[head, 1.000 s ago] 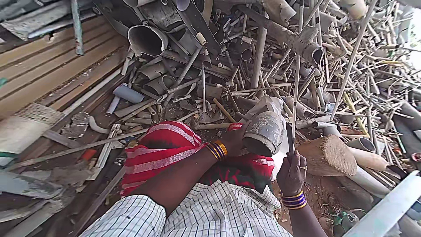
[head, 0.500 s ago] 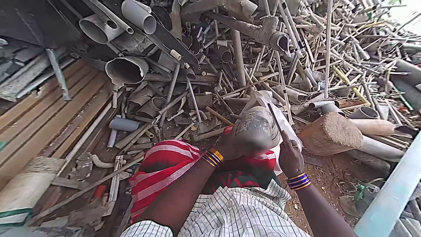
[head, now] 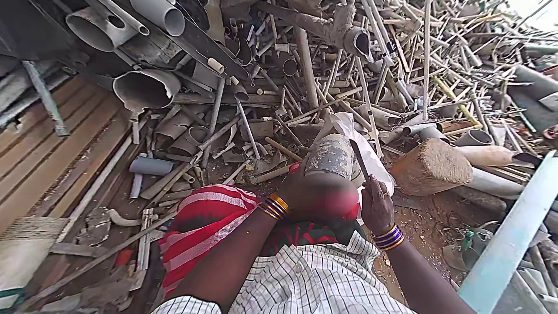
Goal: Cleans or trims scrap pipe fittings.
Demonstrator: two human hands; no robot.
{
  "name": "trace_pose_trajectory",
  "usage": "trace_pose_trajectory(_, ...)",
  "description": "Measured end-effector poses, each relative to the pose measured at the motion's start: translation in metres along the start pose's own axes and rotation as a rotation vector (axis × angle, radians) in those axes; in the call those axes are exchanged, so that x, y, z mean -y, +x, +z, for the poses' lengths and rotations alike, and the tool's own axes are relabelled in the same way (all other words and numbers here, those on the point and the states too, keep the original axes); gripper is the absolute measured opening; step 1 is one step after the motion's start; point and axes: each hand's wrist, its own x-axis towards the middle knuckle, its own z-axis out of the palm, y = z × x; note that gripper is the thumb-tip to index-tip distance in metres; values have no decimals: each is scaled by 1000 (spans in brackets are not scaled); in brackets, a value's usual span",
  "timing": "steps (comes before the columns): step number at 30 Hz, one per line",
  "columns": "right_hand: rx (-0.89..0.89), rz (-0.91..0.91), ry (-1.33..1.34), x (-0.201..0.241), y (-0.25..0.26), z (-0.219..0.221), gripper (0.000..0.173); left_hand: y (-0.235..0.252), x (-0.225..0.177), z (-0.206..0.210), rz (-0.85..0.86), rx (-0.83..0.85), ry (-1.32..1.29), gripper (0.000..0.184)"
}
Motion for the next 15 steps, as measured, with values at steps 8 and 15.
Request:
trace_pose_trajectory(8,202,330,160,43,65,-3,49,3,2,10,30,-52,82,71)
trace_pose_trajectory(15,524,351,5,59,82,-6,54,5,9,10,49,-98,53,68)
